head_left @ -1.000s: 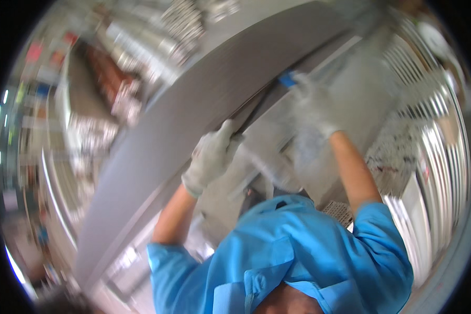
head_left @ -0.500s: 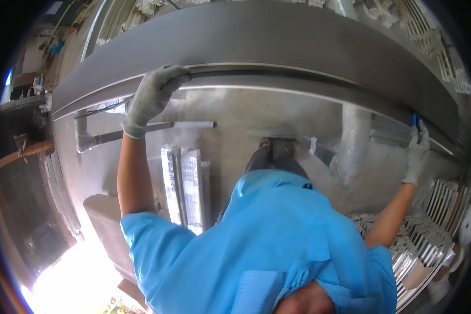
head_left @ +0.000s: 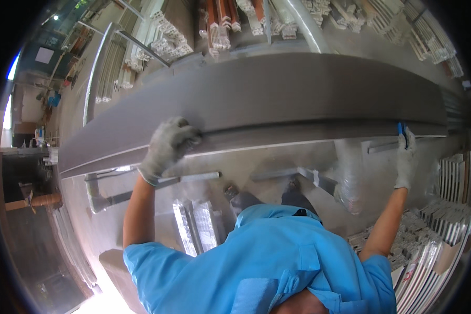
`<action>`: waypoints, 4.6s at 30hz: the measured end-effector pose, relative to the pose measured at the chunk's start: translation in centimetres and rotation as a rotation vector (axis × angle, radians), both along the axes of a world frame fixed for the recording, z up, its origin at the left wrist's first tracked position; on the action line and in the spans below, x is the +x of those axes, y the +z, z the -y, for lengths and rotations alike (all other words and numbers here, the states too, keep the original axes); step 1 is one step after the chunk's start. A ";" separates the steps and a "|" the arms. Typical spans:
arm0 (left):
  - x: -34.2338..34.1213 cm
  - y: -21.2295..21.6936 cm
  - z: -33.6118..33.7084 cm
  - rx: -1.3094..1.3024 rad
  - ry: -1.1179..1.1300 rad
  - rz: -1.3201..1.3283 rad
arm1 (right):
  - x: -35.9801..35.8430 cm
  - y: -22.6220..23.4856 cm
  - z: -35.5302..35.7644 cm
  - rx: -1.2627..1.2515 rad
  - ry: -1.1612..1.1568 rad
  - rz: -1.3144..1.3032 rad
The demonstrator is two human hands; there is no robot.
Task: The person wipes the surface of large flat panels with a cloth, then uses a blue utility knife to scrape or trim edges. They handle multiple panels, moving them between a workbench and a storage rack, and repeat the wiping and scraping steps on each panel.
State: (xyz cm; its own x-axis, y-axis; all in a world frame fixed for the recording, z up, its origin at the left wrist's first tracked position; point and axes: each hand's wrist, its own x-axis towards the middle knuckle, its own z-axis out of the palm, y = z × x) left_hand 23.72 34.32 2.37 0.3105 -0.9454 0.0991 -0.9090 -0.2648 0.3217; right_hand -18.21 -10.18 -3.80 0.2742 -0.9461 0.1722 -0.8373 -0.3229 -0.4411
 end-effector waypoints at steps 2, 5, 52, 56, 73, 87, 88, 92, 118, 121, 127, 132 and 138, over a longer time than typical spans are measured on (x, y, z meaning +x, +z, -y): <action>1.6 -0.6 -0.1 -0.001 -0.124 -0.040 | 1.1 0.3 -1.1 -0.021 -0.037 -0.022; 3.9 -1.7 -0.5 -0.014 -0.324 -0.134 | 3.5 0.1 -4.0 -0.059 -0.065 -0.014; 19.0 0.0 -25.1 -0.032 -0.357 -0.250 | 25.2 1.3 -36.5 -0.058 -0.136 -0.030; 20.4 -1.5 -25.0 -0.119 -0.545 -0.137 | 29.2 1.6 -41.7 -0.133 -0.124 -0.130; 21.4 -4.4 -24.8 -0.302 -0.648 -0.037 | 36.1 3.8 -57.6 0.029 -0.039 0.126; 23.7 -1.9 -28.4 -0.084 -0.369 -0.208 | 23.0 -0.1 -35.5 -0.135 -0.012 -0.102; 24.0 -1.4 -29.9 -0.058 -0.310 -0.207 | 22.5 0.1 -35.1 -0.069 -0.003 -0.171; 25.9 0.1 -36.4 0.018 -0.053 -0.460 | 22.6 2.0 -34.3 -0.050 0.102 -0.193; 27.6 1.4 -43.0 -0.038 0.142 -0.477 | 23.7 0.6 -35.9 -0.201 -0.037 -0.298; 29.8 1.3 -47.2 -0.111 0.062 -0.599 | 29.2 0.6 -42.6 -0.219 -0.098 -0.292; 33.3 -1.7 -49.6 -0.170 -0.131 -0.351 | 43.3 2.7 -63.8 -0.180 -0.064 -0.140; 34.4 -2.3 -48.2 -0.125 -0.142 -0.346 | 51.1 3.8 -76.7 -0.004 0.099 -0.127; 33.8 -1.6 -49.4 -0.111 -0.175 -0.666 | 53.0 4.8 -78.0 -0.024 0.089 -0.166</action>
